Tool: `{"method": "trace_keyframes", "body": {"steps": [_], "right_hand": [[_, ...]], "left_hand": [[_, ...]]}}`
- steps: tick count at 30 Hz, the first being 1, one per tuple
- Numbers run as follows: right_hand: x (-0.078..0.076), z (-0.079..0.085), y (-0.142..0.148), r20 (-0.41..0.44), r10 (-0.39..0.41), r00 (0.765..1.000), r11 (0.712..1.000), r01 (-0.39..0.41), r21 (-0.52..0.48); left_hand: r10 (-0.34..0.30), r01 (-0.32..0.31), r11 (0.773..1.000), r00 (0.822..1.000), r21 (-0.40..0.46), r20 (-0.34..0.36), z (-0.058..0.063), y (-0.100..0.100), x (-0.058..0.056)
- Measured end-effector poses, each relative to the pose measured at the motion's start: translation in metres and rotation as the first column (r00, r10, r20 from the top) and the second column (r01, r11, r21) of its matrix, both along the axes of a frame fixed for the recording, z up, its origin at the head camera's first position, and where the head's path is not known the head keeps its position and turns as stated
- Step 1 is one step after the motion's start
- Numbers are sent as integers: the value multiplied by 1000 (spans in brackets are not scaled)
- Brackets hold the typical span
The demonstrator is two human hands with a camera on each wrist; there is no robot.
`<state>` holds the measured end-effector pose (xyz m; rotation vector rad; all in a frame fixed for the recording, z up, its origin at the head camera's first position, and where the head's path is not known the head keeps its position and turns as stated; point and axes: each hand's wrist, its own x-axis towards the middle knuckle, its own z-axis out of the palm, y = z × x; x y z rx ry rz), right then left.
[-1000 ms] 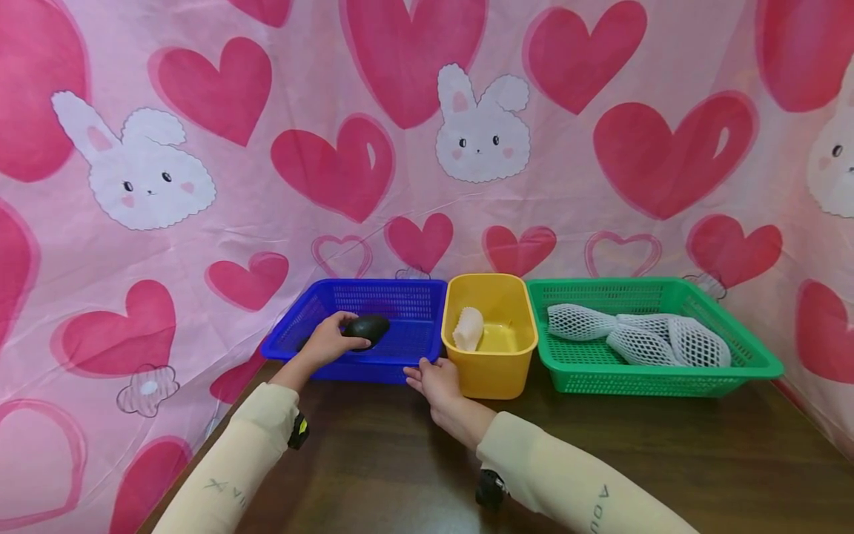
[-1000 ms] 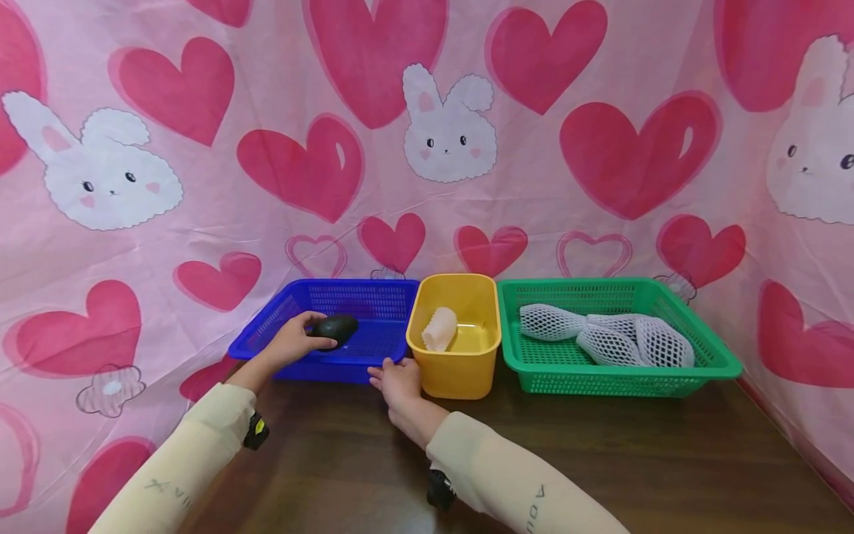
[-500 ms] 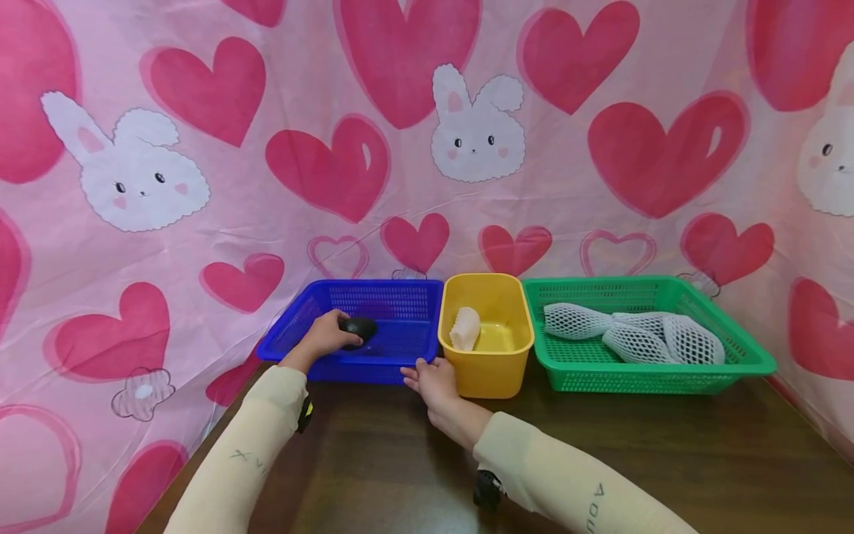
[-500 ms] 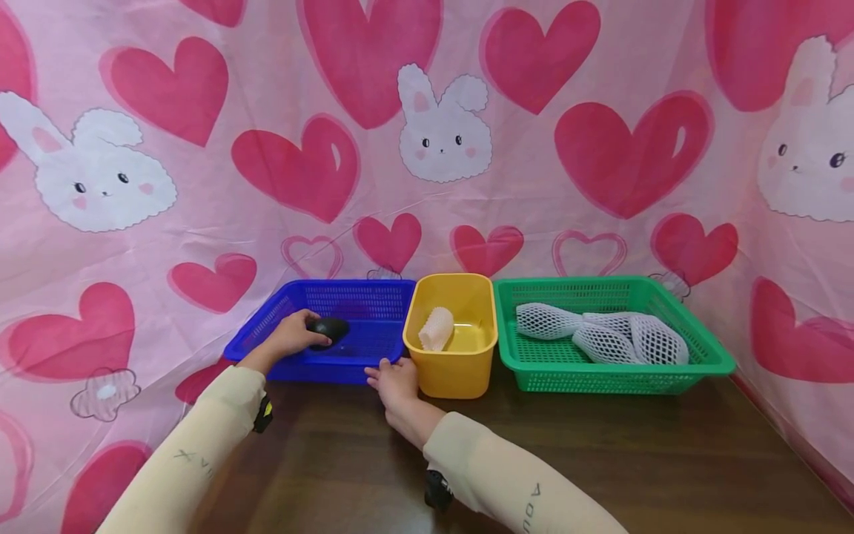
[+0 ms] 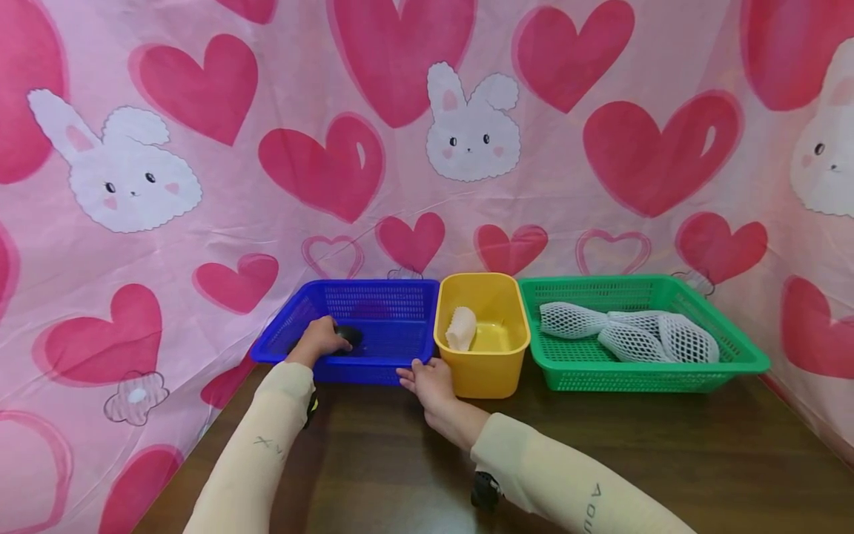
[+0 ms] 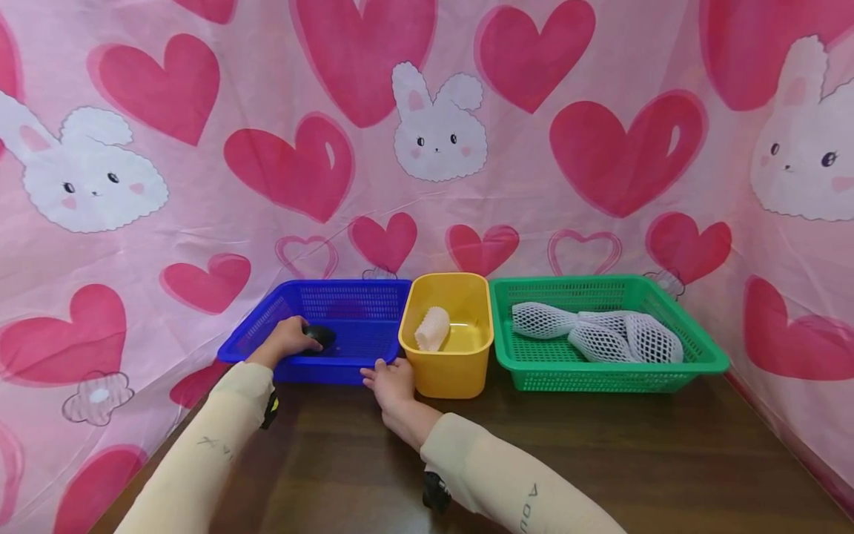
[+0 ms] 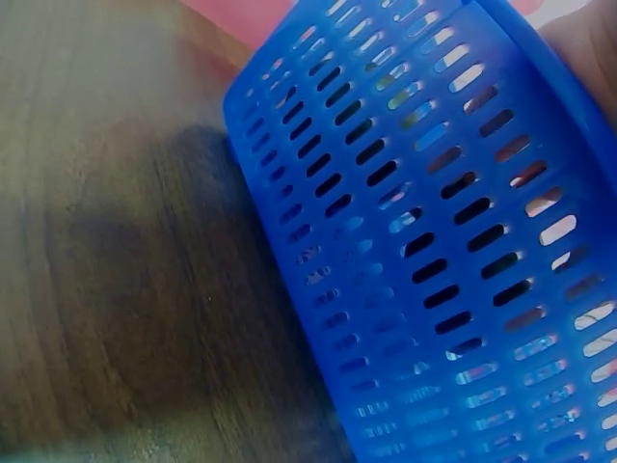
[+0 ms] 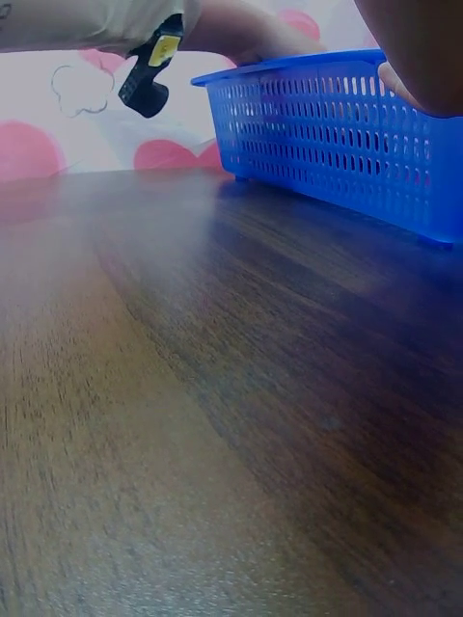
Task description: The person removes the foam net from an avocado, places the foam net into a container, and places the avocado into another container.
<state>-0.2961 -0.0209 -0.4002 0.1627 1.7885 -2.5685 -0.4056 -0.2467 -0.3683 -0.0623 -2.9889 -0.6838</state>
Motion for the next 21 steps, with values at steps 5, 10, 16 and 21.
{"method": "trace_keyframes", "body": {"steps": [5,10,16,21], "right_hand": [[0,0,0,0,-1,1000,1000,1,-2],[0,-2,-1,-5,0,1000,1000,-1,-8],[0,-2,-1,-3,2,1000,1000,-2,-8],[1,-1,-1,-16,1,1000,1000,-1,-14]], "left_hand": [[-9,10,999,1000,-46,13,1,0,1],[-29,32,994,999,-102,29,1,0,2],[-49,57,992,997,-117,67,2,1,2],[-50,65,989,992,-135,115,3,2,1]]}}
